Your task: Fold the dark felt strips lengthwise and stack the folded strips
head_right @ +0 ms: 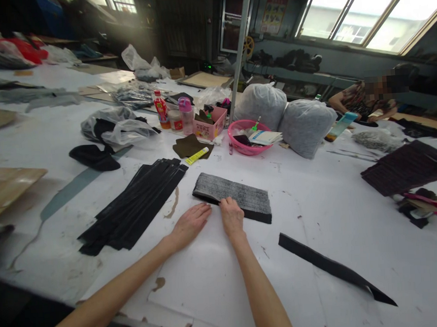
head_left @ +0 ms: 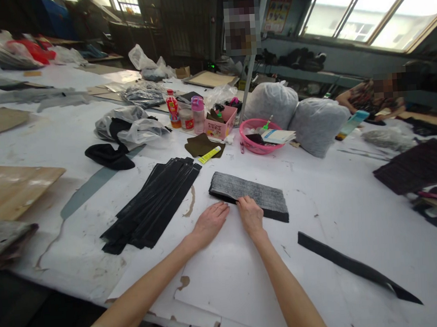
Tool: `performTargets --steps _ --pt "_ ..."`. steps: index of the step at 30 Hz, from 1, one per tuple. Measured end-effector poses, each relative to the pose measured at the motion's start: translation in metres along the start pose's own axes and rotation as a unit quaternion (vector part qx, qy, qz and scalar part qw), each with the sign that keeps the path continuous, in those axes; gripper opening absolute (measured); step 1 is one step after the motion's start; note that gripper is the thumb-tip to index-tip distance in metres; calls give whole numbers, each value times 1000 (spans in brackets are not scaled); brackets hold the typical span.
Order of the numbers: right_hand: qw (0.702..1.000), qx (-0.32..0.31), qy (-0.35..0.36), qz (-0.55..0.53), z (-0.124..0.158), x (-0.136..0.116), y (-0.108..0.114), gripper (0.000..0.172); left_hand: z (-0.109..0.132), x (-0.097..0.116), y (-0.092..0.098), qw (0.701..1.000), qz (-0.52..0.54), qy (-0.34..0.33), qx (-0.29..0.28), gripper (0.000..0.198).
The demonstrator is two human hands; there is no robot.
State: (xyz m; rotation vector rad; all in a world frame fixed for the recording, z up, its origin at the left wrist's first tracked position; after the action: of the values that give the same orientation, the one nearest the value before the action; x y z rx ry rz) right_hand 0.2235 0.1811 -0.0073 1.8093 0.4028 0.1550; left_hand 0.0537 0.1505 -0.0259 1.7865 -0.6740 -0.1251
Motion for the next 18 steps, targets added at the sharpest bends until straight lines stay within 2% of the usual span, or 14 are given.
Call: performTargets --steps 2,5,8,10,13,16,17,18 --pt "992 40 -39 -110 0 2 -2 14 -11 0 -7 999 -31 23 -11 40" --pt "941 121 -113 -295 -1 12 -6 11 -19 -2 -12 996 -61 60 -23 45" --pt "899 187 -174 -356 -3 30 -6 30 -17 -3 -13 995 -71 65 -22 45" --pt "861 249 -227 -381 1 51 2 42 -15 -4 -13 995 -78 65 -19 47" --pt "793 355 -298 -395 27 100 40 44 -14 -3 -13 994 -85 62 -20 47" --pt "732 451 -334 -385 78 158 101 34 -14 -2 -11 995 -75 61 -22 46" --pt "688 515 -335 -387 98 175 123 28 -14 -2 -10 995 -65 65 -25 46" --pt "660 561 -334 -373 119 189 143 24 -14 -2 -9 996 -51 72 -29 47"
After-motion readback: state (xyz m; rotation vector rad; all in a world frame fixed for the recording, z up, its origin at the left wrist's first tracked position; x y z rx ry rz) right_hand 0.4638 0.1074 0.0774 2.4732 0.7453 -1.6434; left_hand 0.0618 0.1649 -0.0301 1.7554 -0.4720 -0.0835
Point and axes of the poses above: each hand's wrist, its own z-axis away from the middle knuckle, its own y-axis out of the back of the hand, x = y × z, the point moved 2 cm from there along -z, towards the middle knuckle, and after that the axes turned 9 degrees about y, right-handed, at the moved point
